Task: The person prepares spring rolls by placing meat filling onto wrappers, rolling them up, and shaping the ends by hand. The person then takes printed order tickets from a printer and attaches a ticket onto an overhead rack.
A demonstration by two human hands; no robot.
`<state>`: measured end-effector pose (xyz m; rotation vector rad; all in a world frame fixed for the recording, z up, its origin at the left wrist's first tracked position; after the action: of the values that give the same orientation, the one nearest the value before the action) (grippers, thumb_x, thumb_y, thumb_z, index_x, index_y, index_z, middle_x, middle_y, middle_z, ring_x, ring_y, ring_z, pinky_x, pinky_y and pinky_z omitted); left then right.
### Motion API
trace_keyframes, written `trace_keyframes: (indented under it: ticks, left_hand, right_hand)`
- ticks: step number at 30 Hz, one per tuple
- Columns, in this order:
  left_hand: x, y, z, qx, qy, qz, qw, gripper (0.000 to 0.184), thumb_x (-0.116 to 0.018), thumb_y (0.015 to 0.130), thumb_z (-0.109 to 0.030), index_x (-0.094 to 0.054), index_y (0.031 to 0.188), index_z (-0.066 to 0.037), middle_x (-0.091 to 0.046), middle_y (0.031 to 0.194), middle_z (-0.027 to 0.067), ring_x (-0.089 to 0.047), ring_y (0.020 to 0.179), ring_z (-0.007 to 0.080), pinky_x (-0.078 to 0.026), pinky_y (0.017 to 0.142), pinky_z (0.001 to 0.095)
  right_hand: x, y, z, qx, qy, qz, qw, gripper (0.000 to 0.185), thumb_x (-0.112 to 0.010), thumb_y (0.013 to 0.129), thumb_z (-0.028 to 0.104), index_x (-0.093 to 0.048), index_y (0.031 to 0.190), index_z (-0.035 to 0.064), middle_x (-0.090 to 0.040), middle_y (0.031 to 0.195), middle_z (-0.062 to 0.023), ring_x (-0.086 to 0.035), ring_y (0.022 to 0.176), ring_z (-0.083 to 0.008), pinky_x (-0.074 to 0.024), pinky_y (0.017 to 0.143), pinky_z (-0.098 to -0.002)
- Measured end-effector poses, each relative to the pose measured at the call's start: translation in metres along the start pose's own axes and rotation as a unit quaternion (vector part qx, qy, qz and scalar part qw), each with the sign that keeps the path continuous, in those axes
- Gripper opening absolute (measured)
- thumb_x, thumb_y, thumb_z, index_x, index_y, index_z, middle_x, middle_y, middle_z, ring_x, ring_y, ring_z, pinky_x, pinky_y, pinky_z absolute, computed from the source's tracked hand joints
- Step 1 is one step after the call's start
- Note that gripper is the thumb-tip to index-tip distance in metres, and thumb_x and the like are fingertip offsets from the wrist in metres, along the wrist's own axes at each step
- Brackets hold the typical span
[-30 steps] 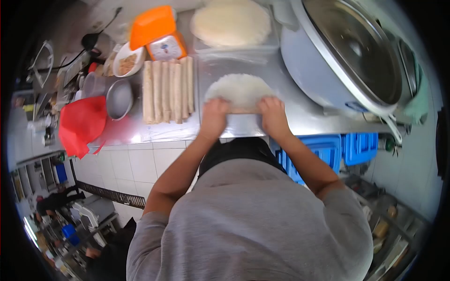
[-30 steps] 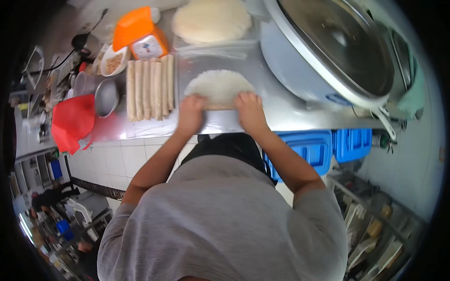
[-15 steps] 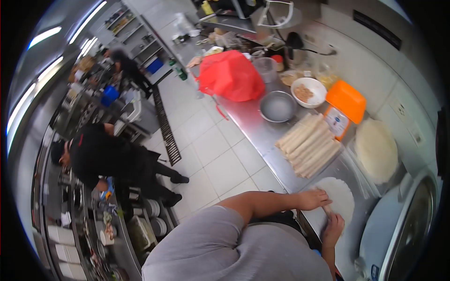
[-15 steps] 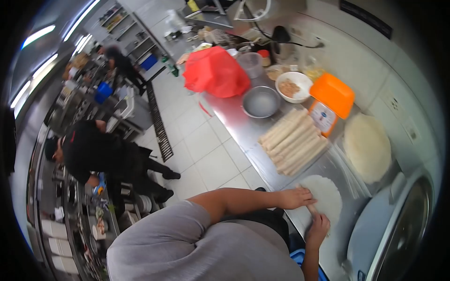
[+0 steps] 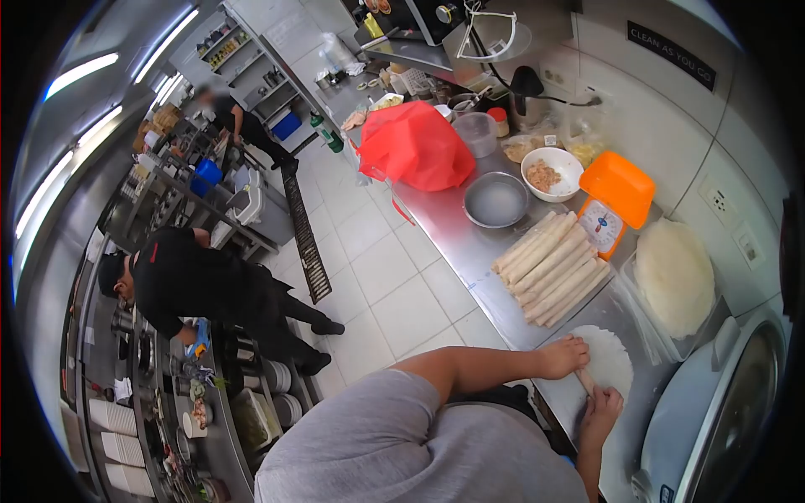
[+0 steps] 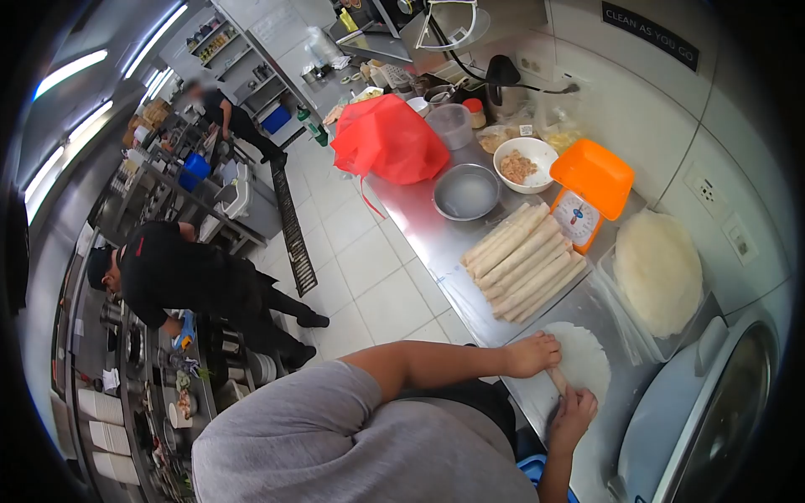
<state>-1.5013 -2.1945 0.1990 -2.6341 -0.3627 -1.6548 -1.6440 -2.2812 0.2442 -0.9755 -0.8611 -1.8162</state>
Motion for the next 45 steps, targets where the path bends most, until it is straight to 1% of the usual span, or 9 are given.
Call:
trace_keyframes:
  ticks: [3,7,9,12,15,22,26,31,45]
  left_hand:
    - [0.027,0.005,-0.004,0.090,-0.060,-0.031,0.994,0.031,-0.058,0.085,-0.017,-0.052,0.115,-0.008,-0.055,0.104,0.0122,-0.050,0.107,0.0305,-0.038,0.090,0.0403]
    - [0.174,0.031,0.003,0.116,-0.160,-0.281,0.939,0.034,-0.057,0.088,-0.014,-0.047,0.119,-0.004,-0.057,0.097,0.0211,-0.057,0.095,0.0346,-0.044,0.084,0.0432]
    - [0.273,0.032,0.015,0.167,-0.143,-0.381,0.898,0.022,-0.059,0.087,-0.012,-0.045,0.102,-0.004,-0.057,0.084,0.0193,-0.060,0.077,0.0319,-0.047,0.066,0.0398]
    - [0.389,0.011,0.008,0.150,-0.097,-0.531,0.828,0.042,-0.059,0.088,-0.009,-0.043,0.126,-0.001,-0.058,0.078,0.0090,-0.056,0.065,0.0143,-0.045,0.057,0.0292]
    - [0.413,0.007,-0.003,0.128,-0.131,-0.497,0.849,0.046,-0.061,0.085,-0.011,-0.045,0.127,-0.003,-0.058,0.074,0.0114,-0.059,0.065,0.0252,-0.046,0.061,0.0372]
    - [0.266,0.023,-0.042,0.156,-0.210,-0.182,0.948,0.043,-0.063,0.082,-0.012,-0.050,0.122,-0.004,-0.061,0.079,0.0138,-0.060,0.071,0.0307,-0.049,0.066,0.0404]
    - [0.160,0.016,-0.050,0.067,-0.208,-0.115,0.969,0.039,-0.062,0.083,-0.013,-0.054,0.121,-0.006,-0.060,0.091,0.0157,-0.061,0.075,0.0297,-0.049,0.070,0.0400]
    - [0.042,-0.003,-0.064,-0.026,-0.081,0.047,0.995,0.032,-0.055,0.082,-0.010,-0.060,0.113,-0.004,-0.057,0.108,0.0146,-0.053,0.107,0.0310,-0.043,0.090,0.0397]
    - [-0.002,-0.012,-0.047,-0.083,0.139,-0.023,0.987,0.039,-0.048,0.085,-0.017,-0.056,0.119,0.000,-0.051,0.116,0.0133,-0.047,0.113,0.0285,-0.035,0.099,0.0383]
  right_hand:
    - [-0.005,0.001,-0.006,-0.010,-0.012,0.001,1.000,0.030,-0.061,0.079,0.006,-0.064,0.108,0.0027,-0.053,0.101,-0.0135,-0.050,0.098,-0.0312,-0.0397,0.088,-0.0412]
    - [-0.007,0.005,-0.011,-0.011,-0.023,-0.004,1.000,0.029,-0.060,0.079,0.006,-0.064,0.107,0.0026,-0.054,0.100,-0.0133,-0.051,0.097,-0.0314,-0.0397,0.086,-0.0412]
    - [-0.007,0.006,-0.010,-0.004,-0.026,-0.013,1.000,0.024,-0.057,0.080,0.006,-0.065,0.103,0.0023,-0.054,0.097,-0.0127,-0.050,0.096,-0.0311,-0.0393,0.086,-0.0408]
    - [-0.010,0.008,-0.015,0.000,-0.034,-0.006,0.999,0.022,-0.055,0.081,0.006,-0.065,0.101,0.0021,-0.055,0.096,-0.0124,-0.051,0.096,-0.0312,-0.0392,0.085,-0.0415]
    - [-0.009,0.011,-0.014,-0.007,-0.017,-0.020,1.000,0.023,-0.054,0.081,0.005,-0.064,0.102,0.0026,-0.057,0.098,-0.0127,-0.052,0.096,-0.0314,-0.0390,0.086,-0.0417]
    - [-0.015,0.005,-0.009,0.035,-0.016,-0.033,0.999,0.028,-0.049,0.081,0.005,-0.063,0.104,0.0031,-0.057,0.101,-0.0126,-0.052,0.098,-0.0314,-0.0383,0.088,-0.0419]
    - [-0.013,0.005,-0.005,0.022,-0.011,-0.032,0.999,0.028,-0.048,0.080,0.005,-0.063,0.104,0.0029,-0.056,0.102,-0.0124,-0.052,0.099,-0.0313,-0.0381,0.088,-0.0418]
    - [-0.013,0.005,-0.002,0.020,-0.023,-0.043,0.999,0.027,-0.048,0.082,0.006,-0.064,0.103,0.0046,-0.057,0.100,-0.0131,-0.052,0.096,-0.0314,-0.0393,0.085,-0.0415]
    - [-0.022,0.003,-0.011,0.010,-0.019,-0.031,0.999,0.033,-0.048,0.080,0.005,-0.062,0.110,0.0027,-0.055,0.103,-0.0134,-0.051,0.100,-0.0324,-0.0377,0.089,-0.0429]
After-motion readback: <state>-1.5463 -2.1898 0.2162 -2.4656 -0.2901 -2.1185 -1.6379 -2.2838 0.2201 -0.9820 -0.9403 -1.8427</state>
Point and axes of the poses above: each hand's wrist, its own y-axis towards the middle knuckle, its own x-axis out of the back of the hand, z = x × y, the point moved 6 cm from there along y, towards the middle knuckle
